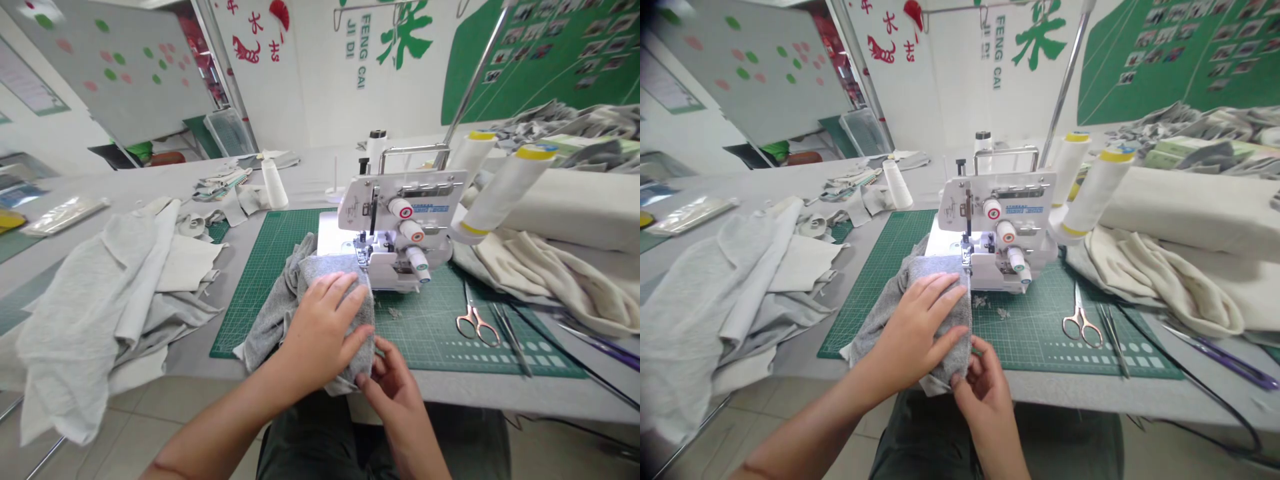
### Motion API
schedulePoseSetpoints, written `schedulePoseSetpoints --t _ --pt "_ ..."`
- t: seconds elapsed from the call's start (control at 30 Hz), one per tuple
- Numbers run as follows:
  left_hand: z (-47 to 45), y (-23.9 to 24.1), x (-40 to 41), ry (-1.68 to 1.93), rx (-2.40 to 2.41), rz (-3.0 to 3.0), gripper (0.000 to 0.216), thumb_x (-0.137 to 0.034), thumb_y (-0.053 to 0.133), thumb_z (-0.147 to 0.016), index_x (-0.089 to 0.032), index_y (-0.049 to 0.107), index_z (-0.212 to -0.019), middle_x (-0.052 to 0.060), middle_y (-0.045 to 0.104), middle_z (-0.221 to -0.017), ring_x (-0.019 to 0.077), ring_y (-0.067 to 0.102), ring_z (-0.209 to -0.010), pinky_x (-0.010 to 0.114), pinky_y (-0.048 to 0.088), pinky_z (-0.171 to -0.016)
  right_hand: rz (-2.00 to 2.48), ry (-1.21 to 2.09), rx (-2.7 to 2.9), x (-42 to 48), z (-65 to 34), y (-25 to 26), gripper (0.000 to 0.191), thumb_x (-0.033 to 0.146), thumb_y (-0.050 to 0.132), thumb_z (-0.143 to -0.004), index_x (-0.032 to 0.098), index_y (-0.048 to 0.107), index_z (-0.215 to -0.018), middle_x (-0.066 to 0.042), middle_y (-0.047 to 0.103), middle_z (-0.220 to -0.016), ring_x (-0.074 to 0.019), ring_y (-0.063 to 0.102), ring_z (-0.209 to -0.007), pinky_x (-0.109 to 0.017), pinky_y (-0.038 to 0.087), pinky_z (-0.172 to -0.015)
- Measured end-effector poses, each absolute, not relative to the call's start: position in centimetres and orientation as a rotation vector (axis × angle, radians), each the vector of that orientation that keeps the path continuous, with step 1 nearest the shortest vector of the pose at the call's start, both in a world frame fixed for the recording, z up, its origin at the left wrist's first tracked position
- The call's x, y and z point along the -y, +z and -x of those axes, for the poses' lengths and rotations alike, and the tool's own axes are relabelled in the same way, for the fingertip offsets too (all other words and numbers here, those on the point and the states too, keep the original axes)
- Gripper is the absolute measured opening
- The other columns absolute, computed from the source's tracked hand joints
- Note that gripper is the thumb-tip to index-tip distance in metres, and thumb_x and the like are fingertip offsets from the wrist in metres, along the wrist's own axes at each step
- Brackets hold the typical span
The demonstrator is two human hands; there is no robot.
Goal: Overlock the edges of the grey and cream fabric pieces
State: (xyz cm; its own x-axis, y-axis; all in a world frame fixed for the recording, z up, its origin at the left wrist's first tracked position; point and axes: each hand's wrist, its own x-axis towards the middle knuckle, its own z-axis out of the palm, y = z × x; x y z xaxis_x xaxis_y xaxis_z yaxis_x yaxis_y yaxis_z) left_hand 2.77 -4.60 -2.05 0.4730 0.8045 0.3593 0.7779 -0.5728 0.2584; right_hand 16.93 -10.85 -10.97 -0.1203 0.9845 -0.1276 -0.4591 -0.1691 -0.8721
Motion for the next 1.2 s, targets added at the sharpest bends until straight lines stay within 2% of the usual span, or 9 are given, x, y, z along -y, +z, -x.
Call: schedulePoseSetpoints --t 0.07,0.13,0.2,0.27,0.33,0.47,0.67,0.97,1.2 --pt "-2.8 -2.0 4.6 0.698 -1.428 -2.635 0.048 -0.033 0.060 -0.092 -0.015 0.051 -0.135 0.012 0.048 -0.145 0.0291 0.039 -0.135 0.048 0.032 -0.116 0.930 1.467 0.807 11.0 -16.8 -11.2 0.052 0.029 0.076 -0.081 0.035 0.055 -0.128 0.003 0.063 -0.080 -0.0116 0.060 -0.069 -0.018 0.051 -0.064" --pt "-2.7 -2.0 4.5 0.697 -1.432 -2.625 0.046 -0.033 0.059 -0.093 -0.015 0.052 -0.135 0.012 0.049 -0.145 0.0288 0.039 -0.136 0.048 0.032 -0.116 0.979 1.346 0.857 11.2 -16.7 -11.3 0.055 0.027 0.074 -0.083 0.038 0.054 -0.133 0.002 0.066 -0.085 -0.0112 0.062 -0.071 -0.017 0.051 -0.064" --pt "-2.6 -1.9 4.4 0.698 -1.428 -2.616 0.045 -0.033 0.060 -0.092 -0.016 0.052 -0.134 0.012 0.049 -0.145 0.0285 0.039 -0.136 0.047 0.032 -0.116 1.028 1.254 0.973 11.4 -16.9 -11.4 0.045 0.026 0.069 -0.086 0.037 0.062 -0.128 -0.001 0.071 -0.098 -0.0140 0.066 -0.085 -0.020 0.054 -0.073" --pt "-2.6 -1.9 4.3 0.707 -1.419 -2.608 0.045 -0.033 0.060 -0.092 -0.016 0.053 -0.133 0.011 0.049 -0.145 0.0280 0.039 -0.136 0.047 0.032 -0.116 1.058 1.208 1.116 11.5 -17.3 -11.4 0.027 0.026 0.066 -0.087 0.032 0.073 -0.113 -0.004 0.073 -0.105 -0.0180 0.068 -0.095 -0.024 0.055 -0.081" --pt "-2.5 -2.0 4.2 0.713 -1.418 -2.603 0.045 -0.032 0.061 -0.091 -0.017 0.052 -0.133 0.011 0.049 -0.145 0.0278 0.039 -0.136 0.048 0.032 -0.116 1.085 1.204 1.208 11.4 -17.6 -11.3 0.018 0.027 0.064 -0.088 0.028 0.078 -0.100 -0.006 0.075 -0.102 -0.0206 0.069 -0.094 -0.027 0.055 -0.083" --pt "-2.5 -2.0 3.9 0.714 -1.419 -2.608 0.045 -0.031 0.061 -0.091 -0.017 0.052 -0.133 0.011 0.049 -0.145 0.0281 0.039 -0.136 0.049 0.032 -0.116 1.162 1.278 1.241 11.2 -17.9 -11.3 0.017 0.034 0.065 -0.088 0.023 0.076 -0.096 -0.007 0.075 -0.095 -0.0230 0.069 -0.090 -0.030 0.055 -0.081" --pt "-2.6 -1.9 3.5 0.721 -1.428 -2.615 0.046 -0.032 0.061 -0.091 -0.017 0.052 -0.133 0.011 0.049 -0.146 0.0283 0.040 -0.136 0.049 0.032 -0.116 1.237 1.254 1.314 11.1 -17.5 -11.0 0.020 0.038 0.066 -0.086 0.021 0.067 -0.076 -0.002 0.065 -0.072 -0.0188 0.060 -0.070 -0.027 0.047 -0.065" --pt "-2.6 -2.3 3.4 0.759 -1.439 -2.708 0.050 -0.035 0.062 -0.091 -0.014 0.051 -0.135 0.013 0.052 -0.143 0.0298 0.041 -0.137 0.053 0.030 -0.118 1.239 1.243 1.389 11.0 -17.2 -10.7 0.024 0.038 0.063 -0.089 0.020 0.061 -0.072 0.000 0.059 -0.071 -0.0173 0.055 -0.069 -0.027 0.041 -0.064" --pt "-2.6 -2.4 6.2 0.895 -1.364 -2.707 0.038 -0.031 0.055 -0.096 -0.013 0.057 -0.129 0.011 0.063 -0.130 0.0267 0.054 -0.121 0.045 0.046 -0.105 1.163 1.263 1.405 11.1 -17.2 -10.9 0.035 0.040 0.054 -0.094 0.019 0.059 -0.067 -0.002 0.058 -0.071 -0.0171 0.053 -0.069 -0.027 0.041 -0.065"
